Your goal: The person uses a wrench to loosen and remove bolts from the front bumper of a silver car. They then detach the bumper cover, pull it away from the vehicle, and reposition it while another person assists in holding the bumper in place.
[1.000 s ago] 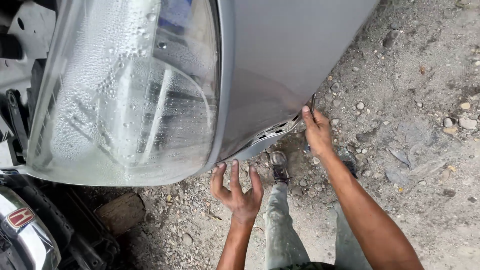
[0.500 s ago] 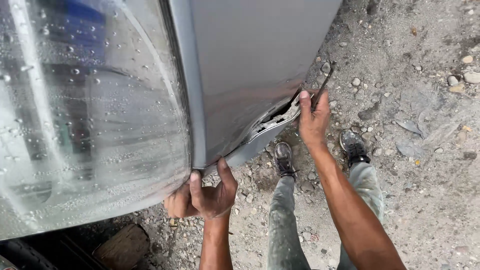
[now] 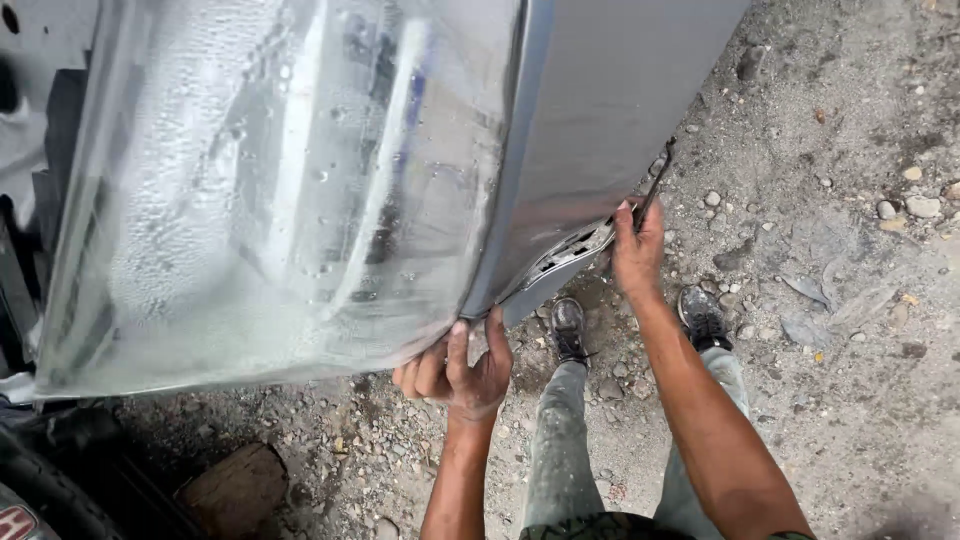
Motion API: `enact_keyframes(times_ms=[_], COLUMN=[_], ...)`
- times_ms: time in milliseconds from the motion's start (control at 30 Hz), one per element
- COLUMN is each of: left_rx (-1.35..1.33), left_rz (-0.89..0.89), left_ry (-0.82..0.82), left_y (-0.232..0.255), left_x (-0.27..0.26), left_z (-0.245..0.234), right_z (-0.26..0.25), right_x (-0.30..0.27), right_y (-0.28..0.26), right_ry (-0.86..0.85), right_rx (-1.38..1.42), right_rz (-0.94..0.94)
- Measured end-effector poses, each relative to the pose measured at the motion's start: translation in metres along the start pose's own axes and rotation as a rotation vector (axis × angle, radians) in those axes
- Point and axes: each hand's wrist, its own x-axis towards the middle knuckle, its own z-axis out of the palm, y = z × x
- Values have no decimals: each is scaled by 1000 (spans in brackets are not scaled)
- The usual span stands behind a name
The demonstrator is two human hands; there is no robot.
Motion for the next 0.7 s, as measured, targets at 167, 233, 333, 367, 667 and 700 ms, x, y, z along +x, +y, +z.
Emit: enact_keyframes(times_ms=[167, 233, 333, 367, 667, 700], left_rx=[-54, -71, -154, -209, -823, -998], left_rz=[-139, -218, -393, -480, -888, -923], left_ry=[-60, -102, -201, -272, -537, -604], left_y=[21, 35, 52, 55, 69, 67], left_x=[11, 16, 36, 44, 92, 97], left_z=[-15, -37, -68, -76, -167, -178], right_z=[-8, -29, -69, -85, -94, -85], right_x=[2, -14, -24, -32, -159, -171], right_y=[-77, -79, -60, -63, -297, -321], right_ry=[-89, -146, -261, -262, -726, -769], right_rx=[88, 68, -170, -275, -51, -11], right_rz=[221, 322, 0, 15, 332, 395])
